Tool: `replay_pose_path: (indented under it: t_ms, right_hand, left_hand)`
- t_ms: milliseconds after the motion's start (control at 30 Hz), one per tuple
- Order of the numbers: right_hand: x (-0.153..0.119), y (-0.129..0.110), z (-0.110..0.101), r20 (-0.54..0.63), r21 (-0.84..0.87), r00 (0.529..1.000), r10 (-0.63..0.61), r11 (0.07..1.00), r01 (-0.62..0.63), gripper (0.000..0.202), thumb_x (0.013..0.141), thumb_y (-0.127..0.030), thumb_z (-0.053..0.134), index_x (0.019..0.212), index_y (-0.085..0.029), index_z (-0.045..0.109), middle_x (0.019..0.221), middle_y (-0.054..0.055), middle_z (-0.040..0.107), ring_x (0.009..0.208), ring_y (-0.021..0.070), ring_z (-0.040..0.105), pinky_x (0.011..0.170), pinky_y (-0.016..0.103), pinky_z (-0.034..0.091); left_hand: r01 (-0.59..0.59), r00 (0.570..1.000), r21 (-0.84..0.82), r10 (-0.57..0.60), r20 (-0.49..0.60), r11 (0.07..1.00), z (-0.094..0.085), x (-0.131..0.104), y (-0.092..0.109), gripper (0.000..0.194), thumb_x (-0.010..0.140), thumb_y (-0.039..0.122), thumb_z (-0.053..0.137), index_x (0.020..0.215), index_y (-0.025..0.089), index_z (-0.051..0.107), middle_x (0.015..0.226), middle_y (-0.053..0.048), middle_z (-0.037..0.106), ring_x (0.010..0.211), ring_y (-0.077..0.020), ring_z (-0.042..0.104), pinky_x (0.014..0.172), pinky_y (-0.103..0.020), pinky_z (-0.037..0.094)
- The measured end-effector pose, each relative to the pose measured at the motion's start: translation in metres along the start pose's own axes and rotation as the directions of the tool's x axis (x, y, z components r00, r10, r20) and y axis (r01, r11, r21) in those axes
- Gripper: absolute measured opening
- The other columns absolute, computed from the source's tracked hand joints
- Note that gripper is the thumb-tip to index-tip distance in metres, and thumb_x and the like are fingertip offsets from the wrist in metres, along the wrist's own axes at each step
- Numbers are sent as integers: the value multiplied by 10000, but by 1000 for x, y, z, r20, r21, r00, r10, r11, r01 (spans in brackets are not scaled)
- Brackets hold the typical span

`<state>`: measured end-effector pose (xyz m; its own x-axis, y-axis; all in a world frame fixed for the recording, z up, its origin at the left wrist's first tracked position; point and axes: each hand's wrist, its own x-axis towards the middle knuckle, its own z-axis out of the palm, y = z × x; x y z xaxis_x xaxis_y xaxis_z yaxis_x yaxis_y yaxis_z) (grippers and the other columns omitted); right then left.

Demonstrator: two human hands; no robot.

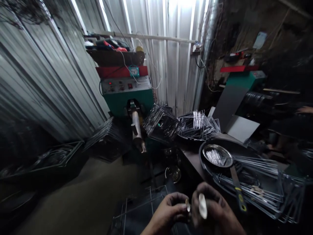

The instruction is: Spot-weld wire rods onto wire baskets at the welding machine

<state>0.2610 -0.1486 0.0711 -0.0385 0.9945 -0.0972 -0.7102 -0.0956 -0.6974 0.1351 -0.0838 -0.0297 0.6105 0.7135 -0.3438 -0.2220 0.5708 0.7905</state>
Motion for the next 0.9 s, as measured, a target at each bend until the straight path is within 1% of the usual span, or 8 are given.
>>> replay_pose_path:
  t_ms: [133, 233, 300, 467, 567, 700, 800, 900]
  right_hand:
    - [35, 32, -51, -380, 132, 924, -43, 986, 100, 247, 609, -188, 727, 846, -213, 661, 673, -16, 611, 602, 94, 549, 590, 199, 458]
    - [45, 57, -76, -449, 247, 888, 101, 969, 15, 174, 622, -136, 676, 792, -171, 670, 664, -1, 627, 629, 108, 574, 628, 210, 479]
    - [45, 70, -83, -412, 366, 877, 247, 926, -89, 119, 669, -142, 619, 775, -157, 670, 680, 16, 639, 635, 119, 591, 618, 224, 487]
    - [42, 93, -105, -265, 503, 864, 428, 826, -255, 100, 742, -148, 553, 732, -127, 650, 680, 42, 640, 595, 118, 600, 556, 210, 478]
    - [61, 99, -128, -339, 456, 829, 445, 848, -269, 130, 791, -179, 522, 727, -124, 621, 683, 68, 629, 638, 139, 618, 612, 246, 497]
    - [130, 97, -149, -591, 264, 724, 356, 933, -243, 229, 864, -299, 447, 736, -143, 554, 660, 66, 576, 597, 143, 601, 611, 292, 504]
    - [184, 93, -155, -641, 182, 715, 278, 961, -210, 274, 866, -421, 423, 862, -172, 536, 714, 53, 577, 601, 151, 592, 587, 317, 501]
    - [191, 96, -161, -646, 149, 725, 237, 971, -184, 264, 807, -432, 523, 908, -189, 548, 755, 50, 594, 637, 146, 593, 601, 301, 494]
  left_hand:
    - [-175, 974, 165, 196, -115, 971, 2, -3, 5, 296, 624, 318, 729, 826, 130, 623, 710, -17, 600, 599, -98, 533, 593, -226, 437]
    - [-331, 898, 451, 424, -119, 829, 3, -4, 8, 193, 727, 295, 639, 867, 162, 626, 784, -27, 622, 701, -131, 558, 685, -262, 452]
    - [-379, 855, 669, 519, -12, 639, 4, -4, 6, 146, 757, 249, 603, 884, 185, 637, 859, -46, 633, 815, -167, 567, 762, -299, 451]
    - [-324, 872, 916, 450, 192, 237, 3, -4, 2, 233, 735, 179, 606, 959, 230, 642, 1027, -80, 597, 965, -229, 524, 838, -389, 449]
    - [-296, 887, 939, 416, 201, 178, -1, -9, 13, 265, 759, 212, 588, 1022, 228, 618, 1091, -92, 576, 1011, -233, 521, 882, -395, 442]
    - [-260, 898, 962, 388, 209, 84, -10, -23, 40, 305, 794, 283, 552, 1096, 253, 579, 1091, -81, 592, 1003, -231, 546, 870, -386, 459]
    - [-217, 911, 976, 357, 208, -15, -24, -36, 56, 346, 794, 334, 549, 1133, 262, 559, 1109, -78, 594, 1001, -228, 560, 846, -367, 483]
    - [-202, 904, 975, 367, 221, -89, -49, -48, 58, 352, 797, 354, 545, 1139, 269, 557, 1113, -66, 604, 1005, -205, 573, 841, -314, 499]
